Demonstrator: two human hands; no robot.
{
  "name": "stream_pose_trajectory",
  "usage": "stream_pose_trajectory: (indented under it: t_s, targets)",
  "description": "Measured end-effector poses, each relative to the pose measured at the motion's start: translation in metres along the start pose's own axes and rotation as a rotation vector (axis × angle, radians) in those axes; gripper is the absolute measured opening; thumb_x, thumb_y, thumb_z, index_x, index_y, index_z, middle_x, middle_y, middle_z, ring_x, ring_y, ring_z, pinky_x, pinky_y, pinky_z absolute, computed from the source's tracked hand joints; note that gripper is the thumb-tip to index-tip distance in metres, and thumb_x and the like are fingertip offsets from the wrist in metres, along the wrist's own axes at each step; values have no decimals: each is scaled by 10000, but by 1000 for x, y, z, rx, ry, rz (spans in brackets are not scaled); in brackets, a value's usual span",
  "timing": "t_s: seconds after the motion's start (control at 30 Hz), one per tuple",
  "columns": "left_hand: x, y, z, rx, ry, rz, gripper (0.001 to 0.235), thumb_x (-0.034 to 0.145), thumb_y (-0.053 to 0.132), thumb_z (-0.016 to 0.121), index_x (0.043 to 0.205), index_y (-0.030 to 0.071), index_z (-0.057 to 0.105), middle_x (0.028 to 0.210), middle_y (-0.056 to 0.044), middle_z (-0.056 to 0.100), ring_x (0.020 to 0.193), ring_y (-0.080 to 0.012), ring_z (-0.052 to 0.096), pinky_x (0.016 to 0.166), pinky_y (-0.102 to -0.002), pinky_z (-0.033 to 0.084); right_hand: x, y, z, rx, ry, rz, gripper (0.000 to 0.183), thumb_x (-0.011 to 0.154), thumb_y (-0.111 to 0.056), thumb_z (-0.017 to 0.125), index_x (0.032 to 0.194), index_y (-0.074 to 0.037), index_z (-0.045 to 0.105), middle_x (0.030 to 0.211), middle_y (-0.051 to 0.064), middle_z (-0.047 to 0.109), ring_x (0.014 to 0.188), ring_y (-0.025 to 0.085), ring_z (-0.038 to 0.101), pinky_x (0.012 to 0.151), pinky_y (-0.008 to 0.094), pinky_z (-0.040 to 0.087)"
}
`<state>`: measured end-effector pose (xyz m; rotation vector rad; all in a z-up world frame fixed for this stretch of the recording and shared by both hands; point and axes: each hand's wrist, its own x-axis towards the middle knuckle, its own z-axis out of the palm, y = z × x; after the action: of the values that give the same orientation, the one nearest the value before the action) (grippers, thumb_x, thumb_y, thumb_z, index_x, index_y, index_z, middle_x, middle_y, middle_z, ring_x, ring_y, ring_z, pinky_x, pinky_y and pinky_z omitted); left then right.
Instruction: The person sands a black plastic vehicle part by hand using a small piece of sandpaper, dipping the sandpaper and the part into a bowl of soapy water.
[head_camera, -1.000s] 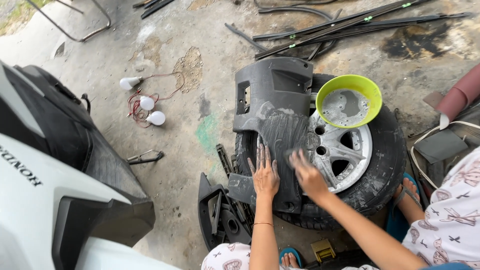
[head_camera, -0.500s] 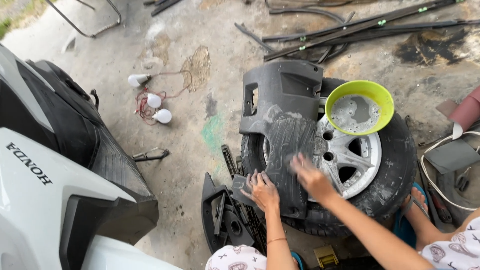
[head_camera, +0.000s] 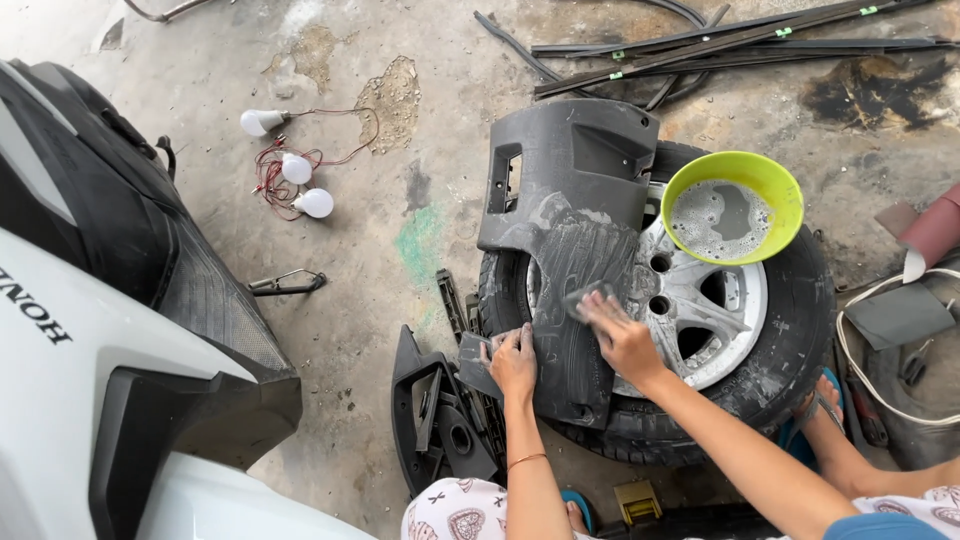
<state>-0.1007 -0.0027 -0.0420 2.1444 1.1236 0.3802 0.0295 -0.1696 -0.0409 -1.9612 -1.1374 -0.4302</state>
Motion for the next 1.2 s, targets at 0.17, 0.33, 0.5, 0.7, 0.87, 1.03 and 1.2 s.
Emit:
stream_pose_trajectory:
  t_s: [0.17,0.33,0.5,0.7,0.87,1.03,1.2]
  targets:
    - [12,1,-2,25,-139,-110,436,1009,554,486,968,249,796,1072,27,776,1246,-128,579,1266,-468,63,-35,-55,-35,131,-249,-376,346,920,21,601,1249,-60,666,1349,163,643,1261,307,611,1027,441,507]
    - [9,-6,-4,-35,-198,-111,410,1045,548,524,989,242,792,1078,25,786,1265,-171,599,1272,-523,50,-24,-43,-21,132,-46,-324,294,910,-19,578,1102,-167,746,1220,88,741,1119,258,703,907,378,593]
    - [13,5,-20,-45,-304,-130,457,1051,574,478,1099,234,781,1210,23,756,1328,-202,550,1269,-558,15,-72,-74,-10,26,-246,-363,464,833,-16,644,1223,-261,701,1372,-30,647,1327,101,553,1158,324,403]
    - [17,4,-19,-45,-319,-138,451,1049,570,477,1142,242,773,1245,35,744,1353,-197,533,1274,-558,20,9,-11,-8,54,16,105,365,940,-19,619,1252,-167,735,1287,64,701,1237,185,622,1074,335,514]
    - [20,0,-14,-36,-324,-141,464,1047,585,474,1136,241,773,1246,42,742,1350,-185,533,1275,-553,19,-21,-63,-26,164,-139,-361,310,1000,-118,489,1149,-173,755,1281,69,710,1186,243,668,1003,379,546]
    - [8,4,-13,-40,-279,-133,460,1058,571,461,1118,241,777,1217,28,754,1333,-183,549,1273,-563,23,19,2,3,176,-109,-394,323,957,-42,509,1143,-162,744,1280,70,715,1160,246,684,983,384,567]
    - [4,7,-8,4,-122,-53,406,1068,520,510,1031,223,785,1116,-14,776,1233,-186,614,1256,-552,99,53,15,13,-77,-11,93,316,922,-25,672,1224,-99,732,1283,145,689,1200,259,650,1067,370,521]
